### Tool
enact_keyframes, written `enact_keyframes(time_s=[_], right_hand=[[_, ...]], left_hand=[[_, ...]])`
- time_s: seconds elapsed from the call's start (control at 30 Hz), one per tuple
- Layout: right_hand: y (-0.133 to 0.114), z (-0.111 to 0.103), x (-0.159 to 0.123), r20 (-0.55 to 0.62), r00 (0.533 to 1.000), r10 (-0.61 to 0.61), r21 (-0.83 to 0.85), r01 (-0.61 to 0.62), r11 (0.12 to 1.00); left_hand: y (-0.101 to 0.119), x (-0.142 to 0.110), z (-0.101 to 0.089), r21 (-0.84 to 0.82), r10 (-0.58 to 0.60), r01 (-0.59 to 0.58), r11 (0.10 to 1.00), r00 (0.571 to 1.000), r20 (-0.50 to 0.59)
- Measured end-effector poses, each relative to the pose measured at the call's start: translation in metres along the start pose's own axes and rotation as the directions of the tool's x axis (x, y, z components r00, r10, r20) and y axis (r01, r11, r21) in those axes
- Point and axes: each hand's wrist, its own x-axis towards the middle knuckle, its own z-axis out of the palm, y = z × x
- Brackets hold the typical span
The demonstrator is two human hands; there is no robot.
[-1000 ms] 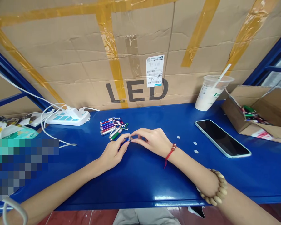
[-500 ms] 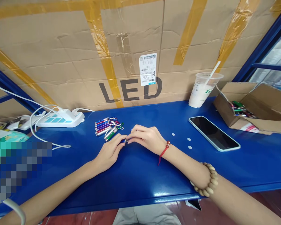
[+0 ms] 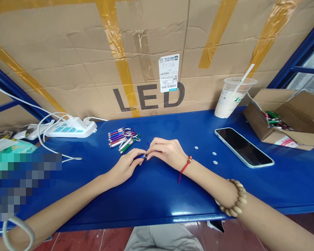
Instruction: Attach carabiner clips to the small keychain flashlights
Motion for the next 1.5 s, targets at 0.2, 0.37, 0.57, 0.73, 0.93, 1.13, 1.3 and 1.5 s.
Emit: enact_keyframes(time_s=[0.2, 0.37, 0.57, 0.73, 0.93, 1.13, 1.3, 1.5], right_hand=[[0.000, 0.000, 0.000, 0.011, 0.999, -0.030, -0.030, 0.030, 0.999], [-0.003, 0.000, 0.000, -0.002, 0.999, -0.040, -0.026, 0.040, 0.999], [-0.005, 0.001, 0.001, 0.027, 0.998, 0.054, 0.085, -0.056, 0.995], [-0.006, 0.003, 0.001, 0.063, 0.994, 0.086, 0.143, -0.094, 0.985], [-0.010, 0.001, 0.002, 0.220, 0.967, 0.131, 0.159, -0.168, 0.973], [-0.017, 0.002, 0.001, 0.357, 0.925, 0.133, 0.142, -0.194, 0.971], [-0.025, 0.004, 0.003, 0.390, 0.888, 0.243, 0.133, -0.315, 0.940], [-0.025, 0.000, 0.007, 0.380, 0.878, 0.292, 0.121, -0.360, 0.925]], left_hand=[[0.000, -0.002, 0.001, -0.117, -0.079, 0.075, 0.990, 0.997, -0.026], [-0.001, -0.002, 0.000, -0.139, -0.047, 0.043, 0.989, 0.999, -0.024], [-0.001, -0.003, 0.000, -0.171, -0.025, 0.023, 0.985, 1.000, -0.012], [0.001, -0.005, -0.001, -0.167, -0.026, 0.023, 0.986, 1.000, -0.013], [0.002, -0.006, -0.002, -0.070, 0.010, -0.011, 0.997, 1.000, -0.024], [0.000, -0.005, 0.001, 0.066, 0.139, -0.135, 0.989, 0.988, -0.067], [-0.001, -0.004, 0.001, 0.149, 0.186, -0.173, 0.974, 0.979, -0.078], [0.002, -0.004, 0.000, 0.095, 0.089, -0.080, 0.992, 0.992, -0.094]])
